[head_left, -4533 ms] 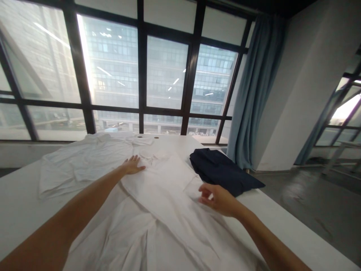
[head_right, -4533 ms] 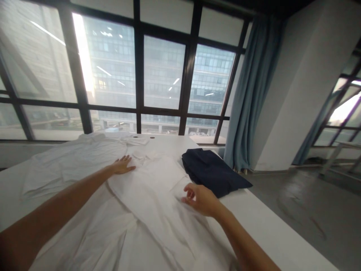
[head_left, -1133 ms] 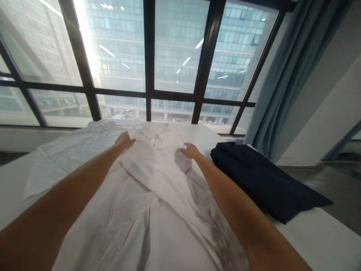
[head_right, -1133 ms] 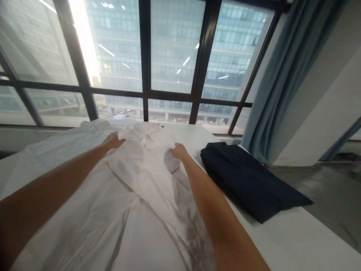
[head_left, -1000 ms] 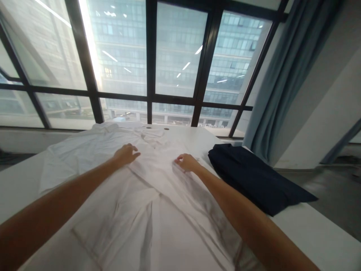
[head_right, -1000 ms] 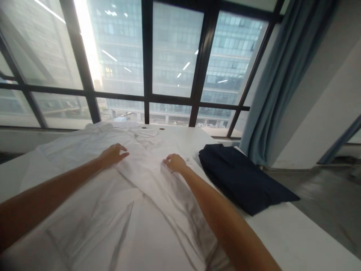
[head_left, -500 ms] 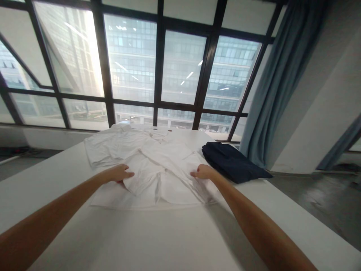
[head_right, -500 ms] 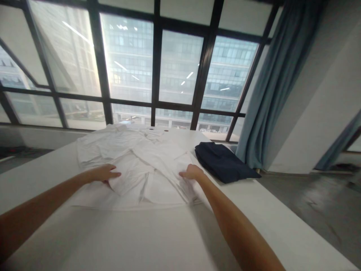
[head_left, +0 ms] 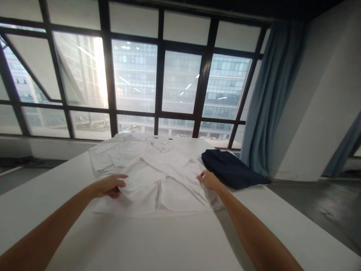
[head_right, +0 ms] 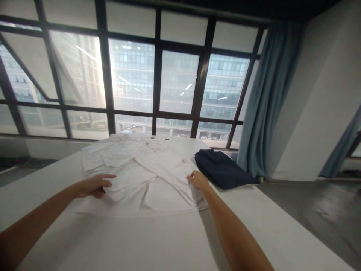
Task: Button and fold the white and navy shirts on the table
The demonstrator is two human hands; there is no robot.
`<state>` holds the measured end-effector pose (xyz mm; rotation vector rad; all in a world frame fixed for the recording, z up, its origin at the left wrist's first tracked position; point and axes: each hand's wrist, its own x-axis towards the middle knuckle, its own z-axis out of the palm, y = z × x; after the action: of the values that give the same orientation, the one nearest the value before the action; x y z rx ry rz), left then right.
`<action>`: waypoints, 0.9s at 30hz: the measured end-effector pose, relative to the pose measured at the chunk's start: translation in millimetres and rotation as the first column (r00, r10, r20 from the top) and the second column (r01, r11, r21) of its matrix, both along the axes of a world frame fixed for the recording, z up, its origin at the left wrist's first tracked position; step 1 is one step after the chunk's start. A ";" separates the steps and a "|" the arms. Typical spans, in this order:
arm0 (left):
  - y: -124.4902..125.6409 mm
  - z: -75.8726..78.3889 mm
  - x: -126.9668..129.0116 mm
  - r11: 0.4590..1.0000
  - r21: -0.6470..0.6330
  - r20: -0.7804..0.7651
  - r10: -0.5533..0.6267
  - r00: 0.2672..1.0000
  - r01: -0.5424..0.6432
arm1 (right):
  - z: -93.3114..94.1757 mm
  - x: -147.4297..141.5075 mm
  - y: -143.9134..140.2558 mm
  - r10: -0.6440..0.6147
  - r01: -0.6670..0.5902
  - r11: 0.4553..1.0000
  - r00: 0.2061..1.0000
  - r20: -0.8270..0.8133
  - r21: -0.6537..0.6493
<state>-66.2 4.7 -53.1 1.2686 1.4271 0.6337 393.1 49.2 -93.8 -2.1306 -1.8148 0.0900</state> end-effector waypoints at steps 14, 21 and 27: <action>9.9 -10.2 -9.8 0.897 0.382 -0.694 0.119 0.710 0.223 | 6.2 7.7 -5.9 0.045 -0.038 0.997 0.993 0.106 -0.061; 7.5 -35.7 18.5 0.506 0.465 -0.772 -0.170 0.613 0.726 | 4.5 12.2 -12.8 0.314 -0.310 0.944 0.949 -0.026 0.116; 7.6 -50.3 16.6 0.507 0.279 -0.818 -0.319 0.478 0.815 | -7.5 -5.6 -25.0 0.490 -0.489 0.870 0.872 0.001 -0.059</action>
<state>-49.7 12.2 -103.5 2.6769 1.1236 0.0856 387.6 24.2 -101.3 -1.6524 -2.3471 0.2492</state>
